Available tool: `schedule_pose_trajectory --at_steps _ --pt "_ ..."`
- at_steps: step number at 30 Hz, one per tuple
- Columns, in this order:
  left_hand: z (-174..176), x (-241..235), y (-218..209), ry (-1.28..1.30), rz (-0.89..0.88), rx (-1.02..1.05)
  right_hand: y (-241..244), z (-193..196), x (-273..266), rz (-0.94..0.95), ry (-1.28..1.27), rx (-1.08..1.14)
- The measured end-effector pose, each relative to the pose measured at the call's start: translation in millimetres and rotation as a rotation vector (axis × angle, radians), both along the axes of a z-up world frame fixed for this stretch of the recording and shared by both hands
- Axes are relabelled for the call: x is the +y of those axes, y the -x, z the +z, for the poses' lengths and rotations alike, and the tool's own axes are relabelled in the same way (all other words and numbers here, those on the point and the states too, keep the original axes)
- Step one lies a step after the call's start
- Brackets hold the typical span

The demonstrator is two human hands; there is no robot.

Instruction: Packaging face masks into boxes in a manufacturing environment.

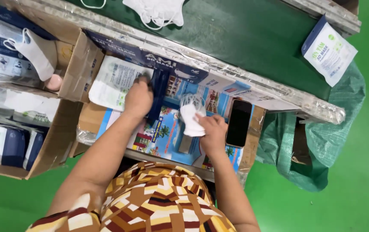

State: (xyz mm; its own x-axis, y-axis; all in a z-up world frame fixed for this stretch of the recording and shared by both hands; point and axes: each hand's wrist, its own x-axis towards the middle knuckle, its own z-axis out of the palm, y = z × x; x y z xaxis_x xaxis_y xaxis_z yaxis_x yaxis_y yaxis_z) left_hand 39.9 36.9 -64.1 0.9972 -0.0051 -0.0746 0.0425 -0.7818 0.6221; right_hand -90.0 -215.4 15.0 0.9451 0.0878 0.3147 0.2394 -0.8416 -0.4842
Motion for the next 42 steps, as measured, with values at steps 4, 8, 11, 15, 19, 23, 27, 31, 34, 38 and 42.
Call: schedule_pose_trajectory --at_steps 4,8,11,15,19,23,27,31,34,38,42 --pt "12 7 14 0.288 0.045 -0.114 2 6 11 0.048 -0.166 0.216" --pt "40 -5 60 0.552 -0.143 -0.382 -10 22 42 -0.060 -0.924 0.603" --pt "57 -11 69 0.564 -0.224 -0.424 -18 -22 35 -0.163 -0.857 0.498" --pt "78 -18 70 0.477 -0.387 -0.377 -26 -24 30 -0.262 -0.524 0.231" --pt "82 -27 68 0.800 -0.399 0.044 -11 -24 24 -0.112 -0.872 0.576" --pt "114 -22 41 0.775 -0.443 -0.199 -2 -35 15 0.142 -0.914 0.732" --pt "105 -27 53 0.460 -0.663 -0.391 1 -31 16 0.274 -0.210 0.743" --pt "109 -25 50 0.323 -0.621 -0.487 -1 6 26 0.223 -0.166 0.642" --pt "112 -19 46 0.256 -0.378 -0.399 -5 50 33 0.219 -0.598 0.412" --pt "131 -11 43 0.405 -0.538 -0.085 2 29 20 0.132 -0.418 0.452" --pt "139 -7 43 0.343 -0.725 -0.132 -2 53 21 0.141 -0.595 0.449"
